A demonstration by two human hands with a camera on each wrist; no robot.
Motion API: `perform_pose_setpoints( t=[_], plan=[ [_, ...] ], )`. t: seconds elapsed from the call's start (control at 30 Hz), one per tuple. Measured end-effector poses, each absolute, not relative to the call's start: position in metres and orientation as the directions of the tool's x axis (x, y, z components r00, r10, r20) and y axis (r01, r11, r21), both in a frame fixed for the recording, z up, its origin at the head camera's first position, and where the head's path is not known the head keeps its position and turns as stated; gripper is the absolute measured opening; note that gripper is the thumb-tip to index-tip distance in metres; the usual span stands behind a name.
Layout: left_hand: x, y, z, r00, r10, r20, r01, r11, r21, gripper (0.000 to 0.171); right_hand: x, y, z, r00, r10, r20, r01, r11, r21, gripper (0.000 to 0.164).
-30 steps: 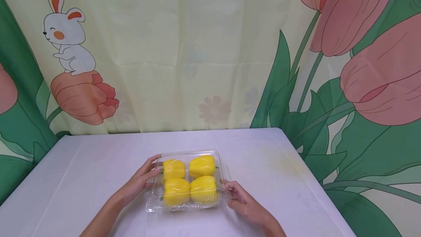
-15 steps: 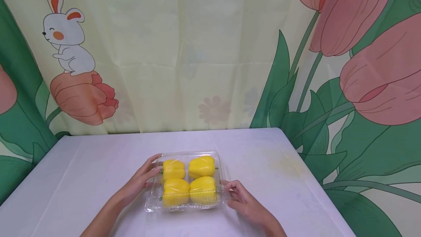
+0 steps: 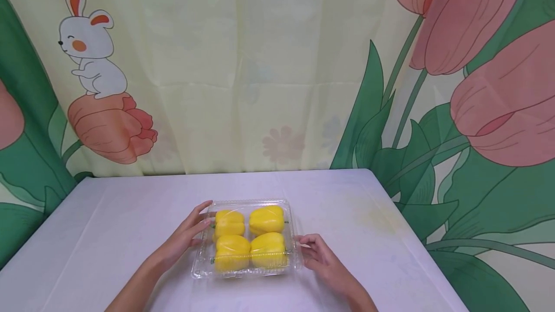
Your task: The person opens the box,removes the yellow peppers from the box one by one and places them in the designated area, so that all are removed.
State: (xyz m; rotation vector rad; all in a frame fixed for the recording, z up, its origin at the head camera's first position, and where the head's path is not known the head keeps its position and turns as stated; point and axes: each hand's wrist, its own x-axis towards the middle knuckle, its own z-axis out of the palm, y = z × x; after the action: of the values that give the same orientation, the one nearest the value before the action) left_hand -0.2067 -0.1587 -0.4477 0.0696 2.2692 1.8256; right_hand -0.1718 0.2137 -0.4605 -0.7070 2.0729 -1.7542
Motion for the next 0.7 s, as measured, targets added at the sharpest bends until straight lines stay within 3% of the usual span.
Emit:
perform_pose_setpoints(
  t=[0.27,0.57,0.7],
  plan=[
    [-0.206,-0.160,-0.447,-0.973,0.178,-0.146,-0.104,0.224,0.969,0.061,-0.173,0.208,-0.458,-0.894,-0.439,0.089,-0.186,0.183,-0.965,0.029],
    [-0.205,-0.165,-0.443,-0.971,0.176,-0.162,-0.120,0.227,0.967,0.062,-0.178,0.206,-0.450,-0.898,-0.382,0.219,-0.303,0.175,-0.937,0.025],
    [-0.204,-0.167,-0.444,-0.969,0.184,-0.162,-0.121,0.219,0.968,0.064,-0.178,0.204,-0.448,-0.927,-0.322,0.194,-0.272,0.218,-0.937,0.027]
  ],
)
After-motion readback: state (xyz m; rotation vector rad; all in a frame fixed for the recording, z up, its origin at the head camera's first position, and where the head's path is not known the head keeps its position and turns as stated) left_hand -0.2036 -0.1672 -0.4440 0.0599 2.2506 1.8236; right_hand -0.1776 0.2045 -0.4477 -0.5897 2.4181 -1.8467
